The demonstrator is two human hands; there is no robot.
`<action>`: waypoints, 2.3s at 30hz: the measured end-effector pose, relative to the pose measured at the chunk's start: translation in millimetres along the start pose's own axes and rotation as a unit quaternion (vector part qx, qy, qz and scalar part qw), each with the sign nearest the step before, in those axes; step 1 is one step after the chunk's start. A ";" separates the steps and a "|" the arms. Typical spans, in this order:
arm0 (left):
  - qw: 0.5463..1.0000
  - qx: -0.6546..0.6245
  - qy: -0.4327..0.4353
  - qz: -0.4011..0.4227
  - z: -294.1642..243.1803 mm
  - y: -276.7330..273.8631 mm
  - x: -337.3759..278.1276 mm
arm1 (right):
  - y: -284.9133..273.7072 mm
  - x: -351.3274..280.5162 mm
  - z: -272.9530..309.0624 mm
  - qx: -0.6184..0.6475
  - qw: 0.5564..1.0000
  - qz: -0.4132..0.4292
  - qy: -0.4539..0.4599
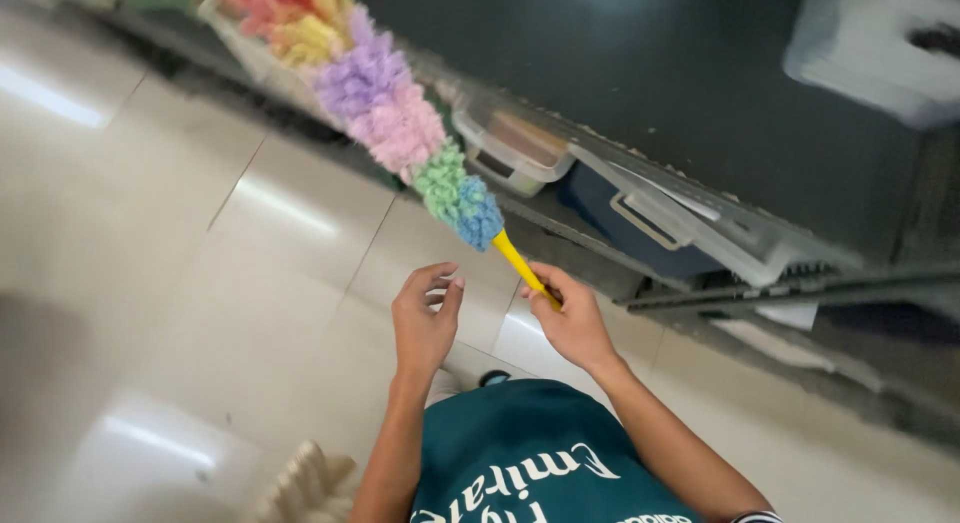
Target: Dusting and wiping library shelves using a cloth and a feather duster.
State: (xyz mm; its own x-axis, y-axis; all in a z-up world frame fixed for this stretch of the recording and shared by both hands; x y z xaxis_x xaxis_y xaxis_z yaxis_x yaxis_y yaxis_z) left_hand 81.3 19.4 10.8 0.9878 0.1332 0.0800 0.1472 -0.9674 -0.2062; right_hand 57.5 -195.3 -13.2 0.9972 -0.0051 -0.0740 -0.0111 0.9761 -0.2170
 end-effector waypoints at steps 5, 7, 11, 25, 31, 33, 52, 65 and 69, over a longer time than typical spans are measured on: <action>0.992 0.020 0.030 0.121 -13.5 -14.6 66.6 | 17.9 6.8 20.8 0.077 0.994 -0.068 0.047; 0.986 0.020 0.043 0.160 -16.1 -19.2 87.6 | 27.8 7.5 29.2 0.106 0.988 -0.100 0.052; 0.970 0.035 0.084 0.227 -17.5 -19.1 123.7 | 45.6 7.8 40.8 0.115 0.969 -0.208 0.061; 0.949 0.049 0.129 0.283 -33.9 23.5 207.9 | -17.7 141.0 61.3 -0.023 0.926 -0.335 0.174; 0.969 0.007 0.098 0.225 -28.2 39.6 218.1 | -9.9 122.4 58.0 -0.087 0.979 -0.165 0.078; 0.973 0.023 0.105 0.205 -37.0 47.2 225.0 | -25.9 93.8 46.0 -0.148 0.966 -0.206 0.055; 0.965 0.070 0.096 0.233 -45.5 -6.9 279.8 | -64.2 315.9 32.6 -0.308 0.900 -0.308 -0.002; 0.957 0.067 0.110 0.262 -26.6 -54.1 347.7 | -11.9 144.4 75.8 -0.245 0.881 -0.318 0.250; 0.955 0.062 0.108 0.268 -19.5 -78.1 362.3 | -42.6 228.5 62.2 -0.278 0.873 -0.374 0.142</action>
State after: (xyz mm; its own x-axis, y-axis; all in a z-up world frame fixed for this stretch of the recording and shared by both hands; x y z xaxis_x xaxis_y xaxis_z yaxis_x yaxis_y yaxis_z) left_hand 426.7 139.0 74.9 0.8918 -0.4340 0.1278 -0.3578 -0.8495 -0.3876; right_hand 290.4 -224.5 39.7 0.6834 -0.7268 0.0692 0.5228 0.4210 -0.7412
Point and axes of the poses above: each hand's wrist, its own x-axis towards the middle knuckle, its own y-axis out of the palm, z = x × y, the point moved 1 cm from there along x, towards the middle knuckle, and after that the axes turned 1 degree about z, right-handed, at the moved point
